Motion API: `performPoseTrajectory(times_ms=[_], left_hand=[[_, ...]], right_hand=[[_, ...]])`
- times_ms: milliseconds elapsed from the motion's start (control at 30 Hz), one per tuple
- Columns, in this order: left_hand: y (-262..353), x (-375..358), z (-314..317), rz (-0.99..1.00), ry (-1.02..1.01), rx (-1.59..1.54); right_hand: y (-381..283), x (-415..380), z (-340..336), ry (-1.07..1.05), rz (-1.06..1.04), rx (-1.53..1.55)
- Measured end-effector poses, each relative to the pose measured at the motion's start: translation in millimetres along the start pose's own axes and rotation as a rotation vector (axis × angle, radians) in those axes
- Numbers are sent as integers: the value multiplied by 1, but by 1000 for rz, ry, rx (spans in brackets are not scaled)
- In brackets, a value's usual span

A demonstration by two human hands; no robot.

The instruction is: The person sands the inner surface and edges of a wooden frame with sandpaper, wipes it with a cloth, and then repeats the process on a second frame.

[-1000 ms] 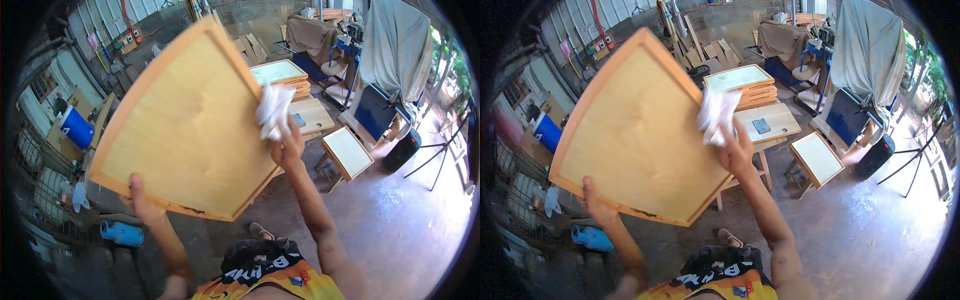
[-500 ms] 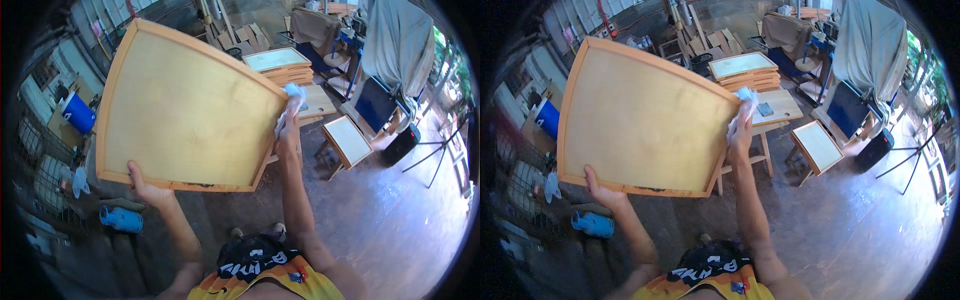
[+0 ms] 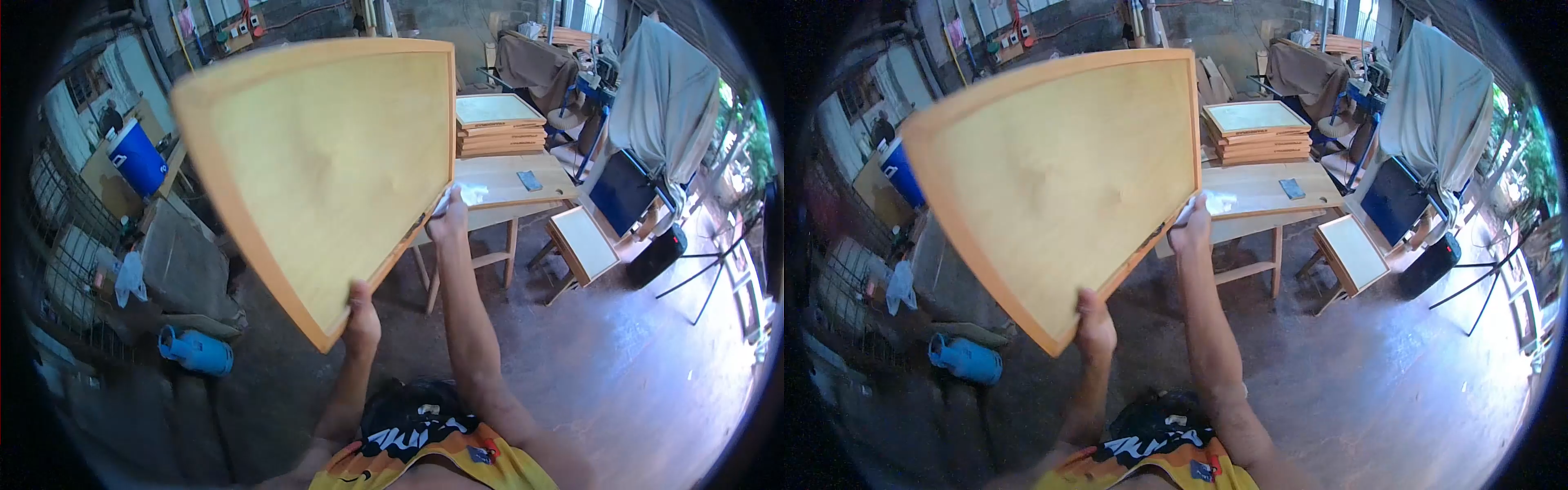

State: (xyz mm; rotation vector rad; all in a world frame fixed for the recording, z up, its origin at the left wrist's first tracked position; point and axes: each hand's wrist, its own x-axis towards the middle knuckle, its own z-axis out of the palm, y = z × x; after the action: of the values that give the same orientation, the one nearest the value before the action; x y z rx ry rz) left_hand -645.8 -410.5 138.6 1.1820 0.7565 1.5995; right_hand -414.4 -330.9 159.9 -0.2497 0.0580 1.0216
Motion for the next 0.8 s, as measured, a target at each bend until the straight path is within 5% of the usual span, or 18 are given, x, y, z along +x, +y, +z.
performPoseTrajectory(times_ms=[133,300,400,500,533,600,700,800], left_hand=[[51,-4,-54,-108,-191,-142],[79,31,-136,-261,-135,-349],[73,57,-136,-258,-50,-376],[60,69,-124,-48,18,-332],[53,71,-119,14,32,-310],[49,86,-112,74,-15,-213],[52,111,-103,160,-123,-89],[52,121,-99,203,-33,16]], right_hand=[[4,31,31,35,-191,-204],[16,20,27,41,-555,-363],[17,-4,35,71,-811,-932],[35,-22,67,55,-1511,-1843],[54,-27,80,-141,-1328,-1674],[105,-67,87,-480,-1524,-1671],[163,-149,90,-1266,-1333,-1660],[137,-111,118,-1531,-1939,-1495]])
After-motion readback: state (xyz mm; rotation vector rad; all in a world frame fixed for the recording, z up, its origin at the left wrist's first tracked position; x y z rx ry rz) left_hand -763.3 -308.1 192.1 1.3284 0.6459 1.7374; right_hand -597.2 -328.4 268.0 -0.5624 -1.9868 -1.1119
